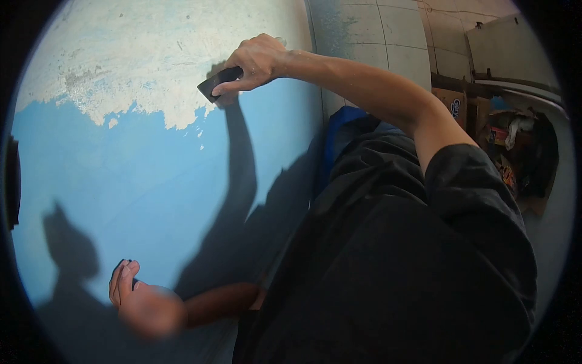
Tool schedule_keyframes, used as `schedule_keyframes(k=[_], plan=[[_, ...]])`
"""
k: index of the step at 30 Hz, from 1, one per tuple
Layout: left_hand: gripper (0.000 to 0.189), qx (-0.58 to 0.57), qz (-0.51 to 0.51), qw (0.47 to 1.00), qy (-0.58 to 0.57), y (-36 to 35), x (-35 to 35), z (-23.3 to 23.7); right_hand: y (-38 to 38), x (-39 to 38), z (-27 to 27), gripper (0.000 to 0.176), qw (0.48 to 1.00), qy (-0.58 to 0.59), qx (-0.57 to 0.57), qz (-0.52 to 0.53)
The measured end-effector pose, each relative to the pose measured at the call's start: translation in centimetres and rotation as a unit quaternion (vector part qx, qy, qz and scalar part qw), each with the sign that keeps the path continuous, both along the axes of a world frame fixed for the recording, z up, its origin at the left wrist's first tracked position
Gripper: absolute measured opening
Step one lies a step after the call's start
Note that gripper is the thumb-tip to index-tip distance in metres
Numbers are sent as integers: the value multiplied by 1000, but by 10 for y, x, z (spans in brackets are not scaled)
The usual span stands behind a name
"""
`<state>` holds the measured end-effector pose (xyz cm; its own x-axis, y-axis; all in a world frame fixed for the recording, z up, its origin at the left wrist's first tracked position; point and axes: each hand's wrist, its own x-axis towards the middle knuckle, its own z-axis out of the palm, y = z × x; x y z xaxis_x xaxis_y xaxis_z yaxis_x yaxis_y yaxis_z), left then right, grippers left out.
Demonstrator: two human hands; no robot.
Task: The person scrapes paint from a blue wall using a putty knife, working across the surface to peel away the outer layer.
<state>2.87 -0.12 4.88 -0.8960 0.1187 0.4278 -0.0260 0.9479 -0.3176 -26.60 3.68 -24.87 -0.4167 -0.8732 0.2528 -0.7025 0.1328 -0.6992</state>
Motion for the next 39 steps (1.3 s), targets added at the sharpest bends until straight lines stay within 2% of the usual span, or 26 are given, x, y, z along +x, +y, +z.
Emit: schedule_keyframes(k=[2,5,9,13,17,20,23,26,30,34,35,39], plan=[[20,-3,-6,1000,3,2,-5,0,4,6,6,68,999,9,-47,-5],[20,-33,1,999,-38,-1,-2,5,2,10,7,69,1000,-3,-29,5],[20,-26,-4,999,-27,-1,-1,3,3,-4,-6,71,999,-35,18,-8],[20,-21,0,999,-32,0,-3,4,3,11,1,74,1000,-12,-23,-17],[19,-34,-6,998,-55,-2,-1,7,6,14,5,75,1000,-24,0,-10],[19,-19,-16,999,-38,-2,-2,5,4,6,-2,74,999,-35,1,-10],[21,-10,10,1000,5,0,-3,-1,5,17,3,73,998,19,-63,-22],[21,-24,16,1000,-2,0,-3,0,9,20,8,71,1000,-1,10,-18],[21,-17,13,1000,-3,0,0,2,7,7,-3,72,999,-24,-5,-32],[21,-8,13,1000,7,2,-3,1,13,11,7,72,998,-55,17,0],[21,-9,11,1000,7,2,-5,1,6,23,6,71,1000,3,-10,-16],[20,-18,22,1000,7,3,-4,-1,7,21,2,72,1000,-20,-17,-9]])
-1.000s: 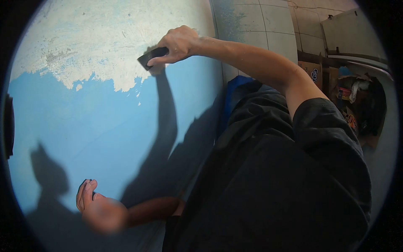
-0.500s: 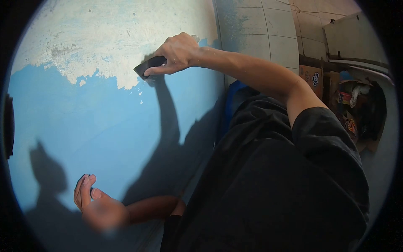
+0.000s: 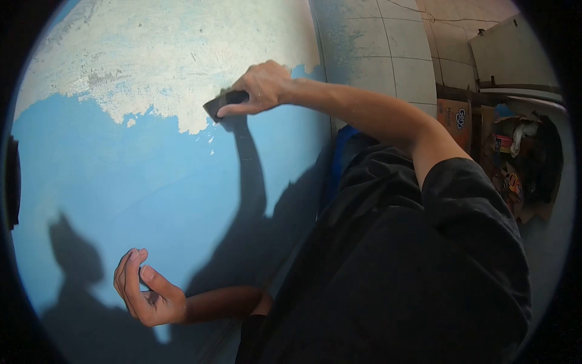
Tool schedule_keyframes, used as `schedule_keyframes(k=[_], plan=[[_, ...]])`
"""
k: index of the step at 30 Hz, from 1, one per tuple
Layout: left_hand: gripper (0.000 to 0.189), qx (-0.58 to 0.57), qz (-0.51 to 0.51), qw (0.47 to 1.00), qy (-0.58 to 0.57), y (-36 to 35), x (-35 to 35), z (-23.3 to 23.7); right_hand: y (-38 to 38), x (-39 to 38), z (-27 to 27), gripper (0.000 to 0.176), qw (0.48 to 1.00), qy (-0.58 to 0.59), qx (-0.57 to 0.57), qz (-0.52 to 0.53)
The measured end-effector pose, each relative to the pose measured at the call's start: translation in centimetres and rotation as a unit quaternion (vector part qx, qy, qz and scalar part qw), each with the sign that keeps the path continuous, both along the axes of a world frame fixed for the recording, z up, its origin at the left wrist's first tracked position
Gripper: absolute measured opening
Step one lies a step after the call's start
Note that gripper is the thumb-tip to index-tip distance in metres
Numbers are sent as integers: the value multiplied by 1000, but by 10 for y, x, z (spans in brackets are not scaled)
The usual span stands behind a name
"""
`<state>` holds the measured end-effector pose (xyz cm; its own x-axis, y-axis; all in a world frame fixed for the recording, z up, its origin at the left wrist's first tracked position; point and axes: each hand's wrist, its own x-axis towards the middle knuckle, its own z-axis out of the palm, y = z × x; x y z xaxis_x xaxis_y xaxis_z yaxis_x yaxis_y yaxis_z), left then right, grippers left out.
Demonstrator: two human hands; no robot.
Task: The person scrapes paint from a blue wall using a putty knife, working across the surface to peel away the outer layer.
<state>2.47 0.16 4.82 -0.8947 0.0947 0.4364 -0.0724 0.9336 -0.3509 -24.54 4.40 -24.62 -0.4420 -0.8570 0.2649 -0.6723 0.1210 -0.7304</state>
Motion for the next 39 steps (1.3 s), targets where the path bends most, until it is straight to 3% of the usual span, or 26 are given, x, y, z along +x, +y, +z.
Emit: schedule_keyframes(k=[3,6,7,12,15,17,24,28,34,39], plan=[[20,7,-5,1000,5,0,3,1,2,-16,7,72,999,-9,53,-7],[20,11,-1,1000,10,2,0,1,2,-11,13,73,999,-36,-2,17],[19,8,-1,1000,10,2,0,1,0,2,16,72,998,27,-48,-20],[19,5,-1,1000,5,3,0,1,-4,-8,5,72,999,-19,-39,5],[18,8,-6,1000,14,3,1,2,0,-19,14,72,998,-8,56,-7],[18,8,-6,1000,11,3,0,2,-1,-4,18,74,1000,-11,-10,-16],[17,11,-8,1000,18,3,-1,0,-2,-7,7,76,998,-48,45,-24],[17,5,-2,1000,14,3,-1,-1,0,9,25,78,999,-34,-18,-11],[17,9,-3,1000,21,2,0,-1,-2,0,6,78,996,-79,29,-9],[18,7,1,1000,19,3,-2,-1,-1,12,32,78,997,-78,-22,5]])
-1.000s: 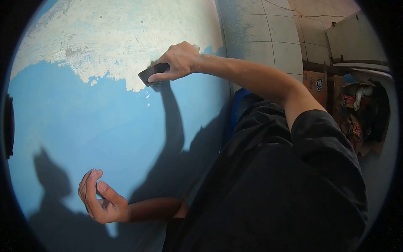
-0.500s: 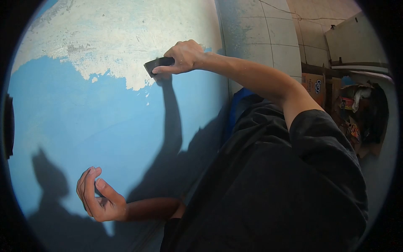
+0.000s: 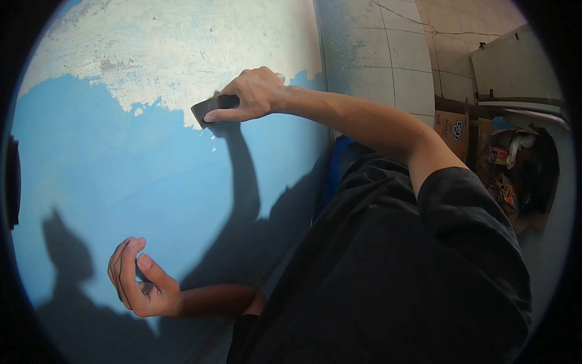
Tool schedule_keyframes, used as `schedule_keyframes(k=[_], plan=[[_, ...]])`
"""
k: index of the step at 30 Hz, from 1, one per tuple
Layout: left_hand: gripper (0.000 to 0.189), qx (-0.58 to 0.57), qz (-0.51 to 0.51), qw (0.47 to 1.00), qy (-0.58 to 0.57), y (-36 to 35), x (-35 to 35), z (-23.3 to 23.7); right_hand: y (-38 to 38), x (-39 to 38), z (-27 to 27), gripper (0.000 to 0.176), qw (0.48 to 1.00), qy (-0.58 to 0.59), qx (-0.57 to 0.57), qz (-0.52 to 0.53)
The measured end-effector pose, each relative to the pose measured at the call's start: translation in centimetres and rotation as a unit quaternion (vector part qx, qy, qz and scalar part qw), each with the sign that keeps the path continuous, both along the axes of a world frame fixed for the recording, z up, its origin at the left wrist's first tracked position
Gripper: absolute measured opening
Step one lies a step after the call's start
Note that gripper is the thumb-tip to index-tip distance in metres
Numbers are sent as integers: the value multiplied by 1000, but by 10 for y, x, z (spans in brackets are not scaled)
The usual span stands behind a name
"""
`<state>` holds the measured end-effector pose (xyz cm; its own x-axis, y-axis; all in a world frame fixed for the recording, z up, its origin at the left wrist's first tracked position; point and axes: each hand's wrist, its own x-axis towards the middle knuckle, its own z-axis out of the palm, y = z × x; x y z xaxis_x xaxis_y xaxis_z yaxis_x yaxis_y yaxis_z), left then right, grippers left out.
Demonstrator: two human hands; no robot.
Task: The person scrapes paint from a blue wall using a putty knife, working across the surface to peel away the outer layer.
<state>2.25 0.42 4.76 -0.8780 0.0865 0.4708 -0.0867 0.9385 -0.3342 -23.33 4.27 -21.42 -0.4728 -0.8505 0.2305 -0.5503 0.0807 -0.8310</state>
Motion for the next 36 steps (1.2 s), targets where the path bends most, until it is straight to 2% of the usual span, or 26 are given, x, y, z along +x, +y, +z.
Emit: schedule_keyframes(k=[3,7,10,14,16,20,26,27,31,36], plan=[[18,-8,0,1000,-3,-2,1,1,-3,0,-12,78,999,-29,32,5],[17,-7,6,1000,0,0,1,1,6,-5,-15,80,987,-44,157,1],[17,-3,8,1000,0,1,0,0,12,0,8,80,989,-34,143,0],[17,-8,11,1000,1,2,0,1,5,-10,-25,82,986,-39,163,3],[18,-6,9,1000,-1,0,1,2,7,-11,-30,81,990,-24,136,-22],[18,-4,19,1000,2,1,1,0,14,-11,-14,81,990,-26,137,-25],[20,-18,14,1000,-11,-2,3,2,8,-5,-35,79,984,-141,106,-14],[20,-15,12,1000,-9,-3,3,2,9,-9,-30,86,973,-160,167,20],[20,-2,19,1000,-3,-1,5,2,1,2,-2,83,979,-171,113,13],[19,-3,16,1000,-6,-2,6,4,2,-1,-27,86,978,-171,120,13]])
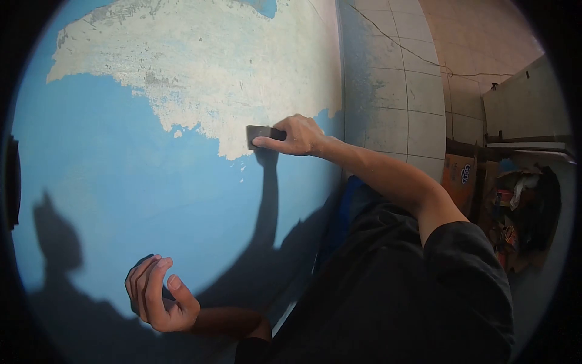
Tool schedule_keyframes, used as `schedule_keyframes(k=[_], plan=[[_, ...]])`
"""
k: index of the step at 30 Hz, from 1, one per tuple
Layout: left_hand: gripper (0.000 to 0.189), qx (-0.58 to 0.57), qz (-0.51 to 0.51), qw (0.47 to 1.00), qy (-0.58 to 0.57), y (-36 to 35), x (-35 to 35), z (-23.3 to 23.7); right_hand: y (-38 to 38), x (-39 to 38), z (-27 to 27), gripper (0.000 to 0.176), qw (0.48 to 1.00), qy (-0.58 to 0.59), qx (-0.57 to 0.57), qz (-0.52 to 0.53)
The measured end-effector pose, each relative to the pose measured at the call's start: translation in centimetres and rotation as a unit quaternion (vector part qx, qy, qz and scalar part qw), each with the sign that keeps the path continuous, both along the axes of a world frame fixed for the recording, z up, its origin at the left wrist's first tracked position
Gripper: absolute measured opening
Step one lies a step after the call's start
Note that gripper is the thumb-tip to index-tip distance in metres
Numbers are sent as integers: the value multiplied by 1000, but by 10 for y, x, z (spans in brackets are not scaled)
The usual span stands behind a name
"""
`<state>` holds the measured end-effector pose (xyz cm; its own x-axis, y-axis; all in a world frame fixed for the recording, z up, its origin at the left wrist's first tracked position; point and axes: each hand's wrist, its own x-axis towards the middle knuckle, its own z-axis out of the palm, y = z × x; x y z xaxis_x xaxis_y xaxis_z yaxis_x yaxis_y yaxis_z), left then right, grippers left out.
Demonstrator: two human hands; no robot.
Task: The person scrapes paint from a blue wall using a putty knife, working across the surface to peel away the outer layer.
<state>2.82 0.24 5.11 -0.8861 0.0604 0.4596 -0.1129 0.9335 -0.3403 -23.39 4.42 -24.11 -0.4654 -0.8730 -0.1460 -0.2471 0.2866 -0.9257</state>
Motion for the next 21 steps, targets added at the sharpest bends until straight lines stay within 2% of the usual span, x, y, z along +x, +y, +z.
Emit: schedule_keyframes(k=[3,6,8,11,14,18,21], plan=[[19,-3,1,1000,-3,0,0,0,-1,-3,1,87,1000,-5,-8,-8],[19,0,5,1000,-5,1,-1,-1,-3,8,33,85,998,10,-46,-28],[20,-4,4,1000,-5,0,0,-1,-6,4,33,84,999,3,-37,-8],[20,2,0,1000,-2,0,1,0,4,-8,5,83,1000,25,-5,-3],[17,6,-5,999,-33,3,-1,2,6,-6,0,83,1000,-6,24,-17],[18,-4,-1,1000,-31,1,-2,2,0,0,-5,86,999,-8,9,-30],[20,-9,8,1000,-13,2,-1,0,12,-9,-34,87,997,17,72,-6]])
